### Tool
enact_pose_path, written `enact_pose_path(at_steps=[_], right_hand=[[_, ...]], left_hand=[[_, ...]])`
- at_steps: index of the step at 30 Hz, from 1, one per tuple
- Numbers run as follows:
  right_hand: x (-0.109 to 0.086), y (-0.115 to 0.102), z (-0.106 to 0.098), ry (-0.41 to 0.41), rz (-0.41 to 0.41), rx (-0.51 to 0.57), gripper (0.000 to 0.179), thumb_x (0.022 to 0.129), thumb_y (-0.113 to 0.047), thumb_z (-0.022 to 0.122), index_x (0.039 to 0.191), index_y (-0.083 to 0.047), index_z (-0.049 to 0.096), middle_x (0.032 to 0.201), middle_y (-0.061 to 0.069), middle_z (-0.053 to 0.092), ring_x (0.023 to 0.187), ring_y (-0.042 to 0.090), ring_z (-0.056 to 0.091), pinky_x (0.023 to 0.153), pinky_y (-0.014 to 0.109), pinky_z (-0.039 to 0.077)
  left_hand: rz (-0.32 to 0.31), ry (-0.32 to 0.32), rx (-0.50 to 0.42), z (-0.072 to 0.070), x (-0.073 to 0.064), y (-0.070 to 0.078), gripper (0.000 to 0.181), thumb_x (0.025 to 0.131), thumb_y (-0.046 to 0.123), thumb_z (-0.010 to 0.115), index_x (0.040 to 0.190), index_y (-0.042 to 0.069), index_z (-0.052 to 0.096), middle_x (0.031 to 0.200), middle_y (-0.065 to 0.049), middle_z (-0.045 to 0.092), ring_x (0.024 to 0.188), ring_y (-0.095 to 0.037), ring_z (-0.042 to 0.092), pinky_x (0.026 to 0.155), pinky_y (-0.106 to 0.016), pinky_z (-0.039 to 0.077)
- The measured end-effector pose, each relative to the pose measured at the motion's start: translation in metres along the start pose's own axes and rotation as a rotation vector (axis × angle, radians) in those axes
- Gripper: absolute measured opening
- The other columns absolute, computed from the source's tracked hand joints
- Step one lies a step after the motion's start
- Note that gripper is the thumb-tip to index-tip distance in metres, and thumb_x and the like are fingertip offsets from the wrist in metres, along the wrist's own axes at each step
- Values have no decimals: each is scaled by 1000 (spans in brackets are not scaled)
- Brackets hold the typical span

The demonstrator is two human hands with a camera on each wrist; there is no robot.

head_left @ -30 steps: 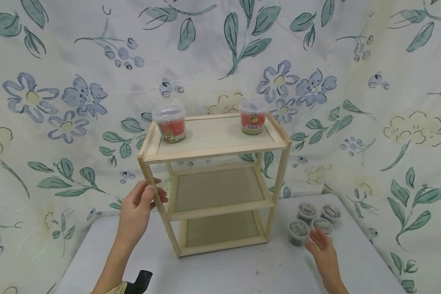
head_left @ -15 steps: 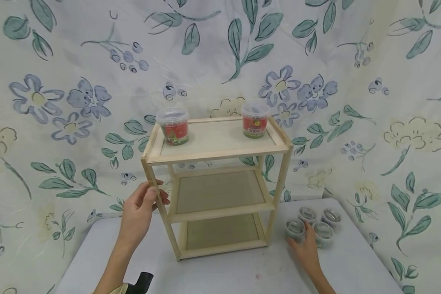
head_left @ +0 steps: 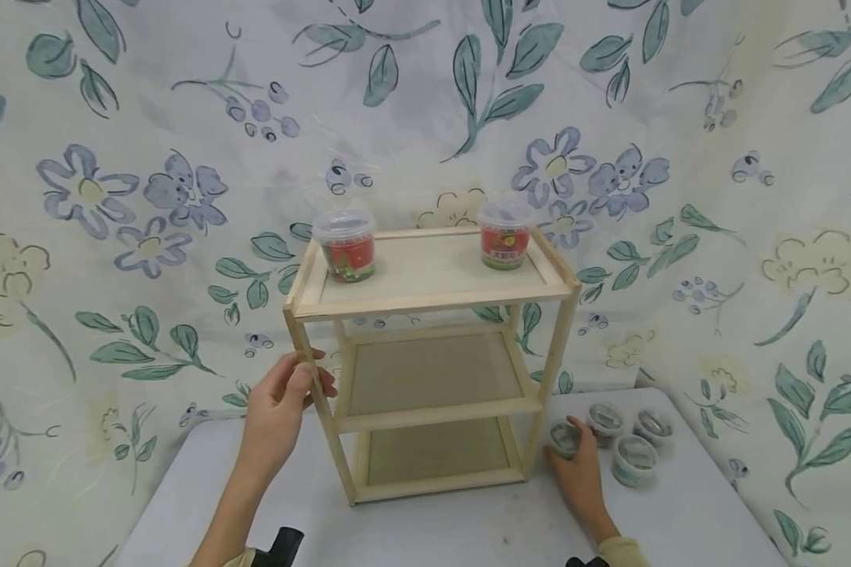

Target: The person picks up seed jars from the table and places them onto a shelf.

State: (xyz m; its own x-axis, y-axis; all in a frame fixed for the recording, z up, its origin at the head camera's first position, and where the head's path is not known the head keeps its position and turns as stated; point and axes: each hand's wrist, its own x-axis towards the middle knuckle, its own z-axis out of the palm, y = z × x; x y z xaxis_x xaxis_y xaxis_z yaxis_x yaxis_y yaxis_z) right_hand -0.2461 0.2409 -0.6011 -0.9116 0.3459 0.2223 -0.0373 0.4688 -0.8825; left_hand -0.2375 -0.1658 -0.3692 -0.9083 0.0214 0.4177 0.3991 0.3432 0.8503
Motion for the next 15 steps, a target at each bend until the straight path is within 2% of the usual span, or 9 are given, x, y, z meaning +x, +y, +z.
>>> enact_pose_path(at_steps=[4,8,12,15], right_hand=[[1,5,-1,-25,33,17,73,88,-7,71,148,-2,29,149,30,32,139,48,32,112,62,26],[0,6,0,-4,56,41,82,87,-8,72,150,1,20,148,34,32,136,50,35,109,62,30],[-4,8,-2,12,73,46,82,86,-9,73,148,8,21,143,38,38,132,51,40,107,62,33],[-7,9,-4,-20,99,43,81,87,-11,72,147,7,21,145,36,37,135,49,38,110,60,31]], left_hand=[[4,10,6,-2,-2,1,32,108,30,41,123,7,58,95,-15,65,86,-16,68,85,-18,51],[-2,7,5,-3,-1,1,33,107,31,41,123,7,58,95,-13,65,87,-16,67,85,-17,51],[-13,-9,-2,-2,-1,1,35,107,33,41,124,7,58,96,-16,65,87,-16,67,86,-17,51],[-17,-16,-4,-1,0,-1,35,107,34,41,124,8,58,96,-16,65,88,-16,67,86,-17,51]])
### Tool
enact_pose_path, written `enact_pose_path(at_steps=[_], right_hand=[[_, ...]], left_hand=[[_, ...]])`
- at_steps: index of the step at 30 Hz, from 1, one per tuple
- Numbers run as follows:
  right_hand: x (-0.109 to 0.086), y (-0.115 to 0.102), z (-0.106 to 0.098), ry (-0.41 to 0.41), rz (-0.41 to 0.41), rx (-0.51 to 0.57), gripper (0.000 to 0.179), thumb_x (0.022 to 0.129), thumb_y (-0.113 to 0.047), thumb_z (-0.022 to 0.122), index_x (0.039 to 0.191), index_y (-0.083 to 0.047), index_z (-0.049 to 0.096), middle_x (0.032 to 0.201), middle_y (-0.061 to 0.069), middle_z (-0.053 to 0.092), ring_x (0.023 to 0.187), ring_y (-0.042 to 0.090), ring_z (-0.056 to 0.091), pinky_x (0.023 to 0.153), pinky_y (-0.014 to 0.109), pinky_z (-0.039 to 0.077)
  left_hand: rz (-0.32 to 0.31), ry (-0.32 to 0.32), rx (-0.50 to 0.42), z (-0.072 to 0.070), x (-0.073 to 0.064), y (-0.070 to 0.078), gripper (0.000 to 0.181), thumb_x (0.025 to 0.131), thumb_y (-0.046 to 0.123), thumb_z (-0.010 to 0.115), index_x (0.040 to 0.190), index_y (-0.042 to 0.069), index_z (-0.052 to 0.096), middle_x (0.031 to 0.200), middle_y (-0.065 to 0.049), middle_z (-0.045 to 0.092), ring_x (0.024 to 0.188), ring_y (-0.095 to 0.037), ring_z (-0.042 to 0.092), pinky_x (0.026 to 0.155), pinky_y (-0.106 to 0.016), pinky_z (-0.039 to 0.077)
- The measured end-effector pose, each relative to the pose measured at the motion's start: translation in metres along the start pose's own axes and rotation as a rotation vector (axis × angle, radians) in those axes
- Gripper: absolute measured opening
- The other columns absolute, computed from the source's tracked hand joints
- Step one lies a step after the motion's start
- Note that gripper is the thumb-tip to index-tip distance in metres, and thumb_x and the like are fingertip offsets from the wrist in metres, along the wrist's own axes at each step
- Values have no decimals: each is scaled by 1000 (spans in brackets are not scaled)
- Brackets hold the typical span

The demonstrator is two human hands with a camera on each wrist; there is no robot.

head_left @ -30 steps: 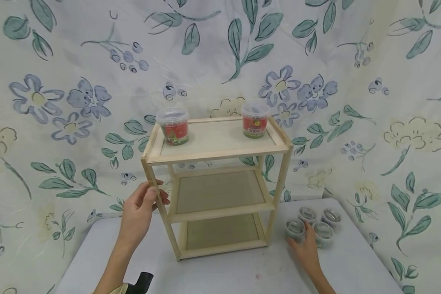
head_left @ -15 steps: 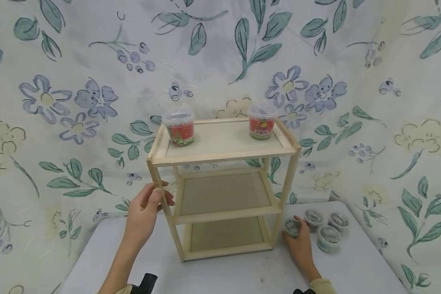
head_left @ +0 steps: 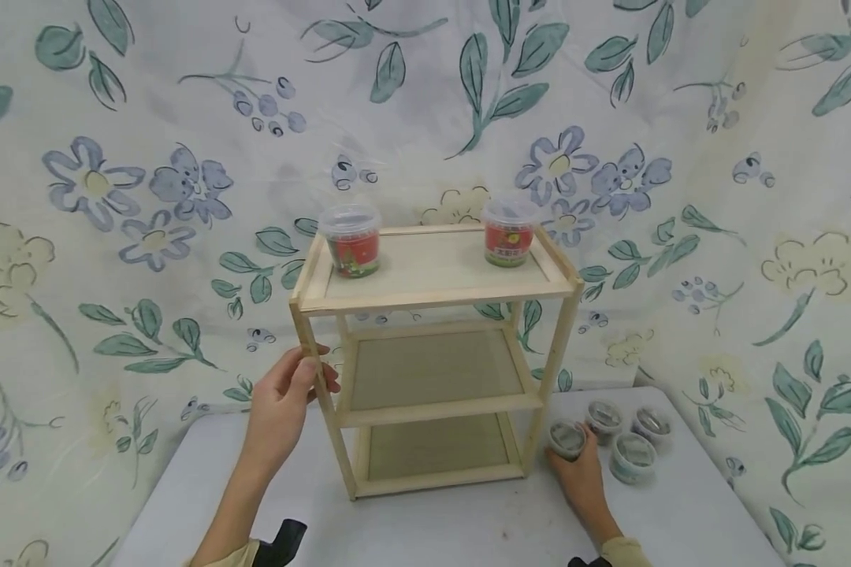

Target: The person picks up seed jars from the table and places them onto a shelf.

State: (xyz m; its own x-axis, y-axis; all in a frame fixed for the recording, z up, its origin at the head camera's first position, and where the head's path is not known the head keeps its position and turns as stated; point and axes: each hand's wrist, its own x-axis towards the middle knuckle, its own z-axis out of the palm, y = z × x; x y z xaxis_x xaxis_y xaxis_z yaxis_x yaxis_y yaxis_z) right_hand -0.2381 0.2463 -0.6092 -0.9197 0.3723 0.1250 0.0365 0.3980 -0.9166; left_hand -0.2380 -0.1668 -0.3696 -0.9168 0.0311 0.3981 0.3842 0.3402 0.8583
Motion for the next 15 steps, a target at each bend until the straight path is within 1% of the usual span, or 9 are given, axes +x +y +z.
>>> enact_pose_path(at_steps=[5,10,15], right_hand=[[-4,-2,-6,-56,47,-13,84,88,-14,72,148,7,18,148,35,32,137,49,33,113,60,26],[-8,-5,-11,-89,73,-31,84,87,-15,73,147,7,19,148,35,31,138,50,32,113,60,24],[-12,-6,-21,-125,85,-15,85,86,-17,75,148,6,21,145,33,36,134,49,37,111,61,29]], left_hand=[[0,-7,-2,-1,0,-1,35,107,34,41,125,9,57,95,-13,65,89,-17,67,87,-17,51],[6,-6,7,-2,-1,-1,35,107,34,40,126,9,57,96,-14,65,89,-16,66,86,-17,51],[12,-9,7,-1,-2,-1,36,107,33,40,126,8,57,96,-15,64,89,-15,66,86,-16,51]])
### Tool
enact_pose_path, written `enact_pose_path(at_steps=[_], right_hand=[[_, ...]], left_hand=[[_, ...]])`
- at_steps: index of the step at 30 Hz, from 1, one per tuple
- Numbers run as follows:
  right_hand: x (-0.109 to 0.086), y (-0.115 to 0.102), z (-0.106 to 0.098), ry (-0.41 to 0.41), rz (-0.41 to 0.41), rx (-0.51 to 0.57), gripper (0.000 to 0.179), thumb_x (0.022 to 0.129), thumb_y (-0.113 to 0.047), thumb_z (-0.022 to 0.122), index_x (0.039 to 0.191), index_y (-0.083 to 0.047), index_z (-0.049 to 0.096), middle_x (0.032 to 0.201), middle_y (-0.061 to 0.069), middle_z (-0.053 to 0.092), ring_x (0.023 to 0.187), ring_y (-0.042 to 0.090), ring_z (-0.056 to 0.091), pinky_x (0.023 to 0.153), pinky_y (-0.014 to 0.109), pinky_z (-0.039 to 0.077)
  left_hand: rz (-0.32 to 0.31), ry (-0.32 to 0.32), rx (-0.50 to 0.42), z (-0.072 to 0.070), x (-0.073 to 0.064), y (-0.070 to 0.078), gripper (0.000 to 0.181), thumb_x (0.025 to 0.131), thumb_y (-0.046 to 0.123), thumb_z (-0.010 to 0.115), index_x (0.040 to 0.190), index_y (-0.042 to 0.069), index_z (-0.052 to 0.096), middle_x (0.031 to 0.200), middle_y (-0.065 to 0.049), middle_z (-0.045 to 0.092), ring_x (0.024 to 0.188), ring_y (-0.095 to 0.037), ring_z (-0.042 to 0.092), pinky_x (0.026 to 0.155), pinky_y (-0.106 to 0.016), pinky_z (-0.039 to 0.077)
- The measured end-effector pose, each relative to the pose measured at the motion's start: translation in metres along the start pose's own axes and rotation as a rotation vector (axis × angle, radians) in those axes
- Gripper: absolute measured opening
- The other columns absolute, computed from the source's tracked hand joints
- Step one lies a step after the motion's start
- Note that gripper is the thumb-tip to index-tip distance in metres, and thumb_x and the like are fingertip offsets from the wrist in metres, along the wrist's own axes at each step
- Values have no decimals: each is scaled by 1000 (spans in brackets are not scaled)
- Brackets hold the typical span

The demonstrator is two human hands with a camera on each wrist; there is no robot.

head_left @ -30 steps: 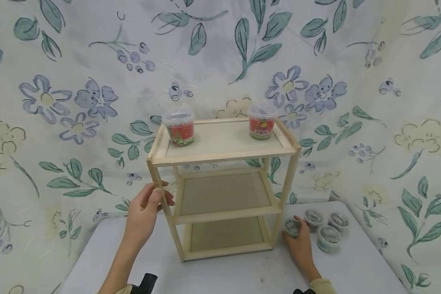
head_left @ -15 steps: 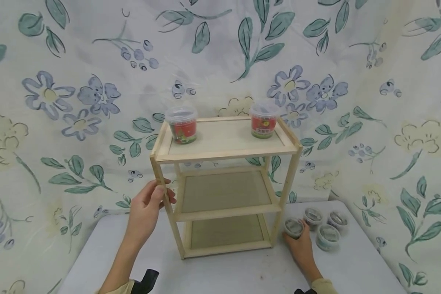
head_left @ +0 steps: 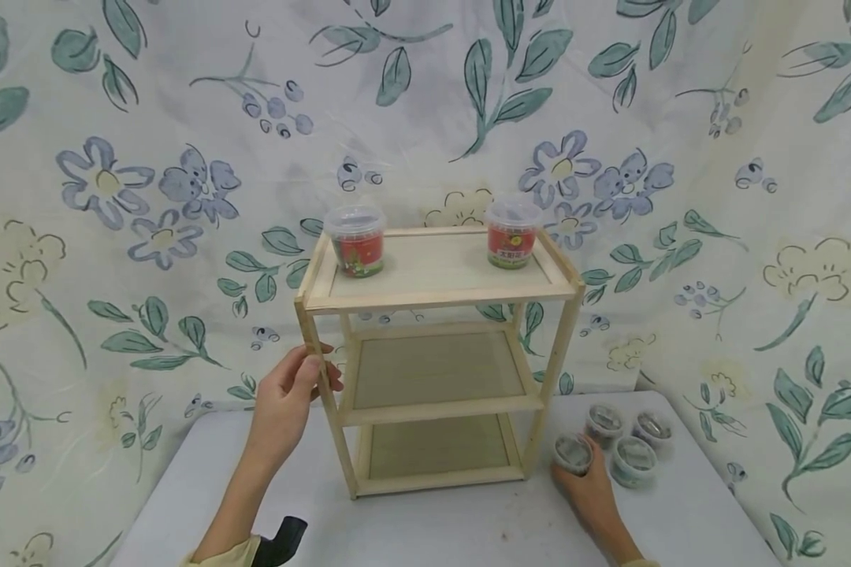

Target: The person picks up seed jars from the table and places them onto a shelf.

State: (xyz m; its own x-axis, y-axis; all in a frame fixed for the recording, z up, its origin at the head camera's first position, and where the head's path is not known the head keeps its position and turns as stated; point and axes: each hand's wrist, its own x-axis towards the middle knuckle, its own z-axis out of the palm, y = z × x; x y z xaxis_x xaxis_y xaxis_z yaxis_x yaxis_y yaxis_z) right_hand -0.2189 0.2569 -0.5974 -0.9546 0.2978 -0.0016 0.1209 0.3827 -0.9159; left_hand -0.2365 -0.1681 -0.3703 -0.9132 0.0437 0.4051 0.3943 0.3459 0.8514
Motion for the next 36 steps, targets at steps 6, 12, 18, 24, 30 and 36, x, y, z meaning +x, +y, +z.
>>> enact_pose_path(at_steps=[6,12,18,24,30,36], right_hand=[[-8,-17,-20,-126,94,44,91,85,-27,77,151,0,21,144,28,38,131,43,41,105,54,38],[-21,-46,-40,-217,56,90,86,86,-22,75,152,-3,23,145,25,36,129,37,43,92,34,46],[-36,-77,-49,-278,11,129,80,83,-15,76,149,-7,32,146,22,35,118,28,48,84,30,48],[-51,-103,-52,-401,-79,157,79,82,-10,76,148,-5,32,137,25,41,113,25,51,82,33,50],[-55,-124,-50,-472,-134,161,81,83,-13,77,149,-6,30,136,26,43,115,27,51,84,37,50],[-56,-145,-45,-479,-195,119,81,81,-14,78,147,-6,32,136,23,45,115,29,53,84,38,50]], left_hand=[[-1,-2,-5,0,1,1,36,107,33,40,125,7,57,95,-14,64,88,-16,66,86,-17,51],[4,3,-12,-1,0,2,35,107,32,40,125,6,57,96,-15,64,88,-16,66,86,-17,51],[-8,7,-2,-1,-2,4,34,107,32,41,125,8,57,96,-12,65,89,-14,66,86,-17,50],[-17,5,5,-1,-1,3,35,107,32,41,126,8,57,96,-13,65,89,-13,66,85,-18,51],[-25,0,-3,-2,0,2,36,107,34,40,126,7,56,97,-15,65,90,-14,66,86,-18,51],[-14,-4,-33,-1,0,2,35,107,31,41,126,7,57,96,-14,65,90,-14,66,86,-18,51]])
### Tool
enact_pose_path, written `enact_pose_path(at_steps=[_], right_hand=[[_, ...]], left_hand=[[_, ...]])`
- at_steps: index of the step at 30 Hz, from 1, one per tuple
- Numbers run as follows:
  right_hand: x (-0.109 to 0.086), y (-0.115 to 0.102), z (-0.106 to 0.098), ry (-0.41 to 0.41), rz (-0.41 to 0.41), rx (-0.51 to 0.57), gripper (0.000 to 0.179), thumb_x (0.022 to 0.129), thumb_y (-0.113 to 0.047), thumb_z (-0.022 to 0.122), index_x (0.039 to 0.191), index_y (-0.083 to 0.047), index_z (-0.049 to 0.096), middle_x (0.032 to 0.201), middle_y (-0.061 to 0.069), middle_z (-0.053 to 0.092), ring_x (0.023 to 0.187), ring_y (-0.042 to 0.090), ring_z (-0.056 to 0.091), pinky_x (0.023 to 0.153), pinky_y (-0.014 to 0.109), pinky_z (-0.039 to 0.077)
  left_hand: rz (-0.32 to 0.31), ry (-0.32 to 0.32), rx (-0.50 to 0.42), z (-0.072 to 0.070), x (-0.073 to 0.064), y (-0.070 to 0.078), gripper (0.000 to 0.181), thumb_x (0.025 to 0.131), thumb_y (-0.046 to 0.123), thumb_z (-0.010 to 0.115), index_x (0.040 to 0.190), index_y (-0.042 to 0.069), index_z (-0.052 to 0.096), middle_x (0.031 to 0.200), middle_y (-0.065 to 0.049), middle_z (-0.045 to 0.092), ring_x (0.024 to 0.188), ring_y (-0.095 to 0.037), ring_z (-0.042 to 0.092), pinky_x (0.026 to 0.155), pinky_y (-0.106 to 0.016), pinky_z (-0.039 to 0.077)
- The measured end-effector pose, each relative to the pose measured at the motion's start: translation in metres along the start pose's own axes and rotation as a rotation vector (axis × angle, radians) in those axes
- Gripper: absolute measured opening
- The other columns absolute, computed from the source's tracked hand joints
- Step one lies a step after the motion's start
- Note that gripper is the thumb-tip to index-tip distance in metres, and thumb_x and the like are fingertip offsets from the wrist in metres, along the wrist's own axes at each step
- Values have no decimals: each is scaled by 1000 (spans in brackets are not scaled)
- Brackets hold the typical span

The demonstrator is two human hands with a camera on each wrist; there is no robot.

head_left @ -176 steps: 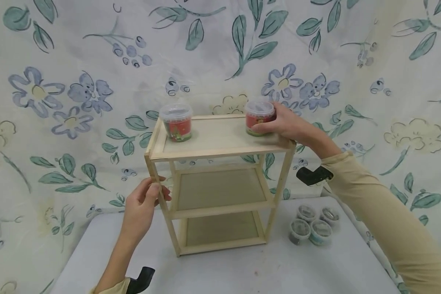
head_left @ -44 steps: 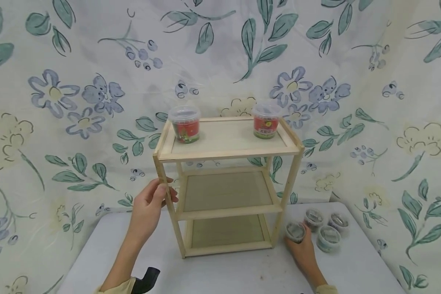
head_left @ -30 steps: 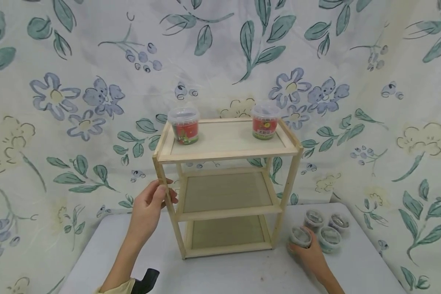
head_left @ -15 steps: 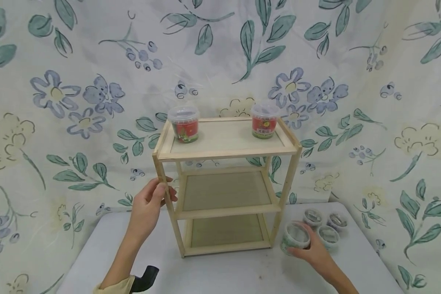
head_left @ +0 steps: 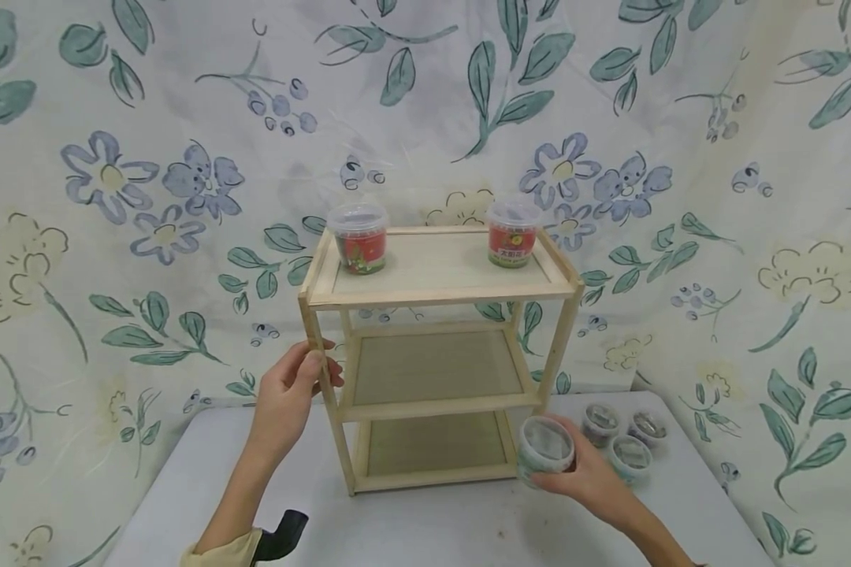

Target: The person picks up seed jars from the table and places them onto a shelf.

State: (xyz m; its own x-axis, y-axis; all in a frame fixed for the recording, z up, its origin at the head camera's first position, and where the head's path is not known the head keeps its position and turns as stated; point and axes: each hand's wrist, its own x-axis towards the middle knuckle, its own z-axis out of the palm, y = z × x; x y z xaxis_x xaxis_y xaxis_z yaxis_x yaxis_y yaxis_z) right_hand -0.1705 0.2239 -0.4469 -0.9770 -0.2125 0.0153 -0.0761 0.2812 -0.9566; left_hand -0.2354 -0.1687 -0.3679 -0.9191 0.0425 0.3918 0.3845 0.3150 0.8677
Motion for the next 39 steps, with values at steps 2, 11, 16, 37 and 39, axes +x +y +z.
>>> enact_pose_path(at_steps=[2,11,16,37,39], right_hand=[[5,-8,4,-25,-25,-9,80,82,-14,78,147,-6,32,135,23,45,114,30,53,84,39,50],[40,-52,23,-114,-171,-23,77,81,-14,77,145,-6,35,132,20,48,114,31,53,88,43,48],[62,-73,33,-126,-224,-46,78,81,-15,77,146,-8,35,135,16,48,117,30,52,92,42,46],[126,-114,72,-133,-239,-96,83,81,-23,75,150,-10,31,136,16,48,118,29,53,96,44,47],[130,-113,74,-122,-210,-99,84,81,-23,76,150,-10,31,136,17,48,119,30,53,95,46,47]], left_hand=[[1,-1,-9,-1,0,0,34,107,31,42,126,7,58,96,-14,65,89,-14,66,85,-18,51],[-19,-4,1,-4,1,-1,36,107,34,41,127,8,57,98,-15,65,91,-15,65,87,-18,51],[-17,0,8,-5,2,-3,35,107,34,41,125,9,58,96,-13,66,89,-16,66,86,-21,52],[1,-7,-36,-3,1,-3,31,106,31,44,122,10,60,94,-12,66,86,-17,66,86,-22,53],[0,-11,-42,-3,1,-3,32,106,31,44,123,9,60,94,-13,66,86,-18,66,86,-22,53]])
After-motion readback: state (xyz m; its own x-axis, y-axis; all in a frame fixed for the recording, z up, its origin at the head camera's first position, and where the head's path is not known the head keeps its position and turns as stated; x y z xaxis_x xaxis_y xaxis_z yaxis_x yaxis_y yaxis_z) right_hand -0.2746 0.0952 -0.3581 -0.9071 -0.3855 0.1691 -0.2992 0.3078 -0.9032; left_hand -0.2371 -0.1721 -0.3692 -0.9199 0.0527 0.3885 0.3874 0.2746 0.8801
